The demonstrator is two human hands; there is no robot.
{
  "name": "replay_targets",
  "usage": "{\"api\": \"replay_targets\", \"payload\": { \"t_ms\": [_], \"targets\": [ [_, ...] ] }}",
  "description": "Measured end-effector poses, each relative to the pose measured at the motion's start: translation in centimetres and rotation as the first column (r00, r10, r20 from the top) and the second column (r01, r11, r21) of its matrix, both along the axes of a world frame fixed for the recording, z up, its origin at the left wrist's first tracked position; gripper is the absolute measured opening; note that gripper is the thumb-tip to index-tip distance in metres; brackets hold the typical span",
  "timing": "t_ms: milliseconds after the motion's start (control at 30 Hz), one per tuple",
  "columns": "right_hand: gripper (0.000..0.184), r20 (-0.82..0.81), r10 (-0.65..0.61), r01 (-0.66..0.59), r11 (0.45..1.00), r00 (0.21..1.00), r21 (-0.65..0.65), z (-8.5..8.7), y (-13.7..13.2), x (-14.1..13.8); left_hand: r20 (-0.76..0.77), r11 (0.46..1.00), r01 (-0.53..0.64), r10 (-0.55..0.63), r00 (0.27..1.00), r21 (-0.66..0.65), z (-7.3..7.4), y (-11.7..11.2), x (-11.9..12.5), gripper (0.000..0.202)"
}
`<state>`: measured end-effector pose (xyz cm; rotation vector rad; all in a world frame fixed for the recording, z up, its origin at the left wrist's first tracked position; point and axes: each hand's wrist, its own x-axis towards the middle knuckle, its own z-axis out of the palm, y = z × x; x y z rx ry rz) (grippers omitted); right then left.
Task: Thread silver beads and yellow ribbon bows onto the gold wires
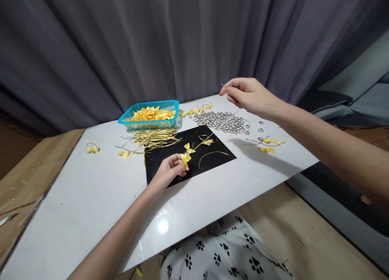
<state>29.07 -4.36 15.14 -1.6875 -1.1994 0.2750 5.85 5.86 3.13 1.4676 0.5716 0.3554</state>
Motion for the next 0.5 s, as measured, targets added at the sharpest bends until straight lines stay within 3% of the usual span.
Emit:
{"api": "replay_targets", "payload": {
  "t_ms": [133, 267, 433, 500],
  "targets": [
    [0.013, -0.1, 0.003, -0.001, 1.0, 0.995, 0.021, -0.4, -0.6, 0.8, -0.017, 0.993, -0.105, 0.106, 0.994, 0.061, -0.2, 0.6, -0.1, 0.029],
    [0.016, -0.139, 0.03, -0.026, 0.999, 0.99, 0.029, -0.9, -1.2, 0.6, 0.081, 0.98, -0.193, 0.189, 0.979, 0.042, 0.0, 1.0, -0.2, 0.024],
    [0.019, -0.114, 0.036, -0.039, 0.999, 0.993, -0.025, -2.1, -2.1, -0.2, 0.157, 0.979, -0.203, 0.202, 0.967, -0.007, 0.3, 1.7, -0.4, 0.009],
    [0.019, -0.117, 0.014, -0.021, 0.998, 0.993, -0.056, -2.6, -2.4, -0.4, 0.15, 0.976, -0.216, 0.215, 0.965, -0.005, 0.4, 2.0, -0.5, 0.013]
  ]
}}
